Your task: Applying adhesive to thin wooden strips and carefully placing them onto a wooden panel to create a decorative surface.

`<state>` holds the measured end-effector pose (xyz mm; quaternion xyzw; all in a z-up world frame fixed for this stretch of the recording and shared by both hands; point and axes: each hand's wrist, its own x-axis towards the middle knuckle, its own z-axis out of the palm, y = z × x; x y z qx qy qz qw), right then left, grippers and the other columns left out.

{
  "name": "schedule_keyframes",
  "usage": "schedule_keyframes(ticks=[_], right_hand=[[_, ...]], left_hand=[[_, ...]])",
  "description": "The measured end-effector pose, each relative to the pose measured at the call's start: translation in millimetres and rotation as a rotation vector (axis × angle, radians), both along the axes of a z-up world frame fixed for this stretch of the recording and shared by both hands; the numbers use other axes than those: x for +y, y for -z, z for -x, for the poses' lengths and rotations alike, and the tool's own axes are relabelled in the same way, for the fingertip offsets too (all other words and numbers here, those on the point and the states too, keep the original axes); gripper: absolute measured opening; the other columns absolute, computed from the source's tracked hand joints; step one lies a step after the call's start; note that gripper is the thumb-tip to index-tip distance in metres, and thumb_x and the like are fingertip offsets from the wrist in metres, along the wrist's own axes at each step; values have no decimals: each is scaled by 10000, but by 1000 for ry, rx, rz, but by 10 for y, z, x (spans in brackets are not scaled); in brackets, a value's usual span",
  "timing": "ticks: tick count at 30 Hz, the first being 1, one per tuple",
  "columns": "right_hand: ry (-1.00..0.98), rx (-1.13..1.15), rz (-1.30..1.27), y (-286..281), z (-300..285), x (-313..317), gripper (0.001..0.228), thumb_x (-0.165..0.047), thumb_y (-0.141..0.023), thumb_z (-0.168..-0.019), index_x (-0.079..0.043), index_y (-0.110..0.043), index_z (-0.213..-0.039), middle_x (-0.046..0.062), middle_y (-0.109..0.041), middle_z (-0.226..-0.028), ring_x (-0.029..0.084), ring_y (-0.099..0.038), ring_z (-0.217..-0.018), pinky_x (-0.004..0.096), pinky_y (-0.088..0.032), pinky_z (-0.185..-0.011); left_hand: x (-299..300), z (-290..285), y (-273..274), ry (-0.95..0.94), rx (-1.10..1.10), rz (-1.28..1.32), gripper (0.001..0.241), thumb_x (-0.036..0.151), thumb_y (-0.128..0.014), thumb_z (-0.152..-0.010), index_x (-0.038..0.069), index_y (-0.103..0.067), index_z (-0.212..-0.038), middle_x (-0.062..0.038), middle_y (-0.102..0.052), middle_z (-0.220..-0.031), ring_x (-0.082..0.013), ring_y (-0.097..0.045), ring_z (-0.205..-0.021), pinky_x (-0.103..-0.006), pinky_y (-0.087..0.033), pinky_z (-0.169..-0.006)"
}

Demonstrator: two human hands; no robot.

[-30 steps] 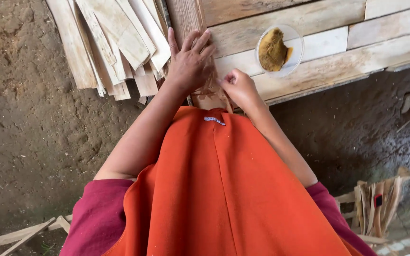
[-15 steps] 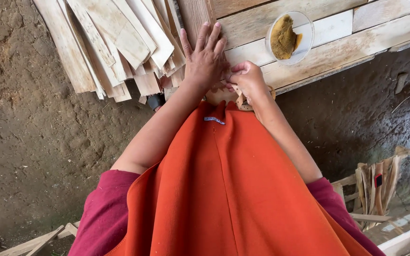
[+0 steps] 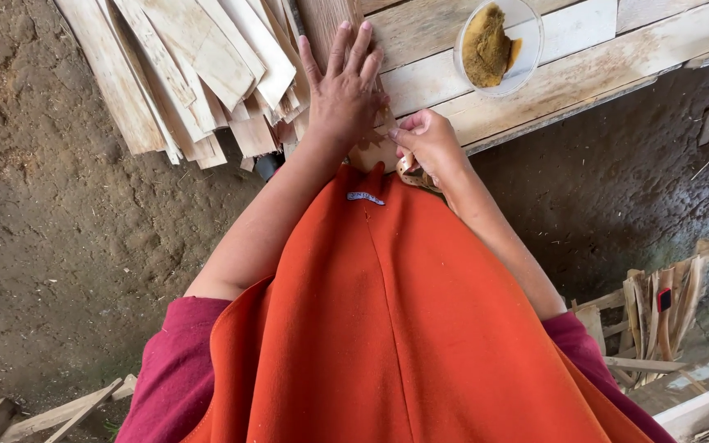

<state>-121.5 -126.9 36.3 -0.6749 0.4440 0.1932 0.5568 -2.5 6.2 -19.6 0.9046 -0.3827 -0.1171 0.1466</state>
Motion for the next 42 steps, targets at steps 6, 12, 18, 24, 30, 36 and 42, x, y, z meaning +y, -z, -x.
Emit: schedule_keyframes(ticks=[6,12,18,24,30,36,42], right_hand=[[-446,88,500,-497,32,-62,249,-358,-792,-929,-143,-668,-946,33,-716,-880,99,-614,-635,270,-485,-552],[-468,-342,958,-398,-144,-629,188,23,-644,-973,-19,-639,-1156,172,-582,-1227,315,-607,-1067,393,-585,-869],[-672,158,554,-551,-531,-815,826,-642,-121,-1007,-103,-72,-1632,163,-48,-1708,353,-67,-1572,515,-173,-1237],[-596,59,596,-419,-464,-1049,555,-597,-227,-1012,-100,-368,-1216,150,-358,-1228,332,-327,-1147,445,-232,-963],[-381,-577,690,-530,-219,-838,66,-140,-679,-980,-95,-652,-939,55,-674,-923,210,-589,-838,350,-501,-740],[-489,53,239,-245,-196,-324,174,-320,-673,-946,-158,-627,-904,2,-711,-780,147,-642,-697,327,-473,-680],[-187,74,31,-368,-263,-93,175,-271,-616,-999,-123,-536,-953,59,-681,-730,182,-719,-610,294,-428,-504]], left_hand=[[9,21,-34,-9,0,19,658,440,-600,-999,220,-432,-1596,-35,-107,-1726,-295,-2,-1576,-765,146,-1132],[-90,2,-196,-32,37,-37,576,483,-679,-933,139,-546,-1375,-67,-171,-1726,-331,-46,-1570,-765,161,-1116],[-122,36,-173,-68,58,-63,575,463,-680,-926,157,-535,-1391,-49,-177,-1730,-317,-19,-1576,-752,168,-1120],[-100,70,-166,-60,84,-66,650,471,-669,-932,161,-496,-1477,-41,-111,-1735,-300,34,-1570,-768,185,-1097],[-102,63,-165,-61,88,-91,677,535,-646,-936,181,-496,-1493,-36,-149,-1720,-313,-5,-1564,-776,130,-1121],[-104,-1,-38,-57,47,-48,590,374,-648,-919,165,-526,-1457,-36,-179,-1715,-314,-42,-1571,-789,109,-1117],[-103,17,45,-39,14,-50,707,521,-703,-890,176,-516,-1477,-47,-151,-1719,-311,-20,-1571,-781,109,-1123]])
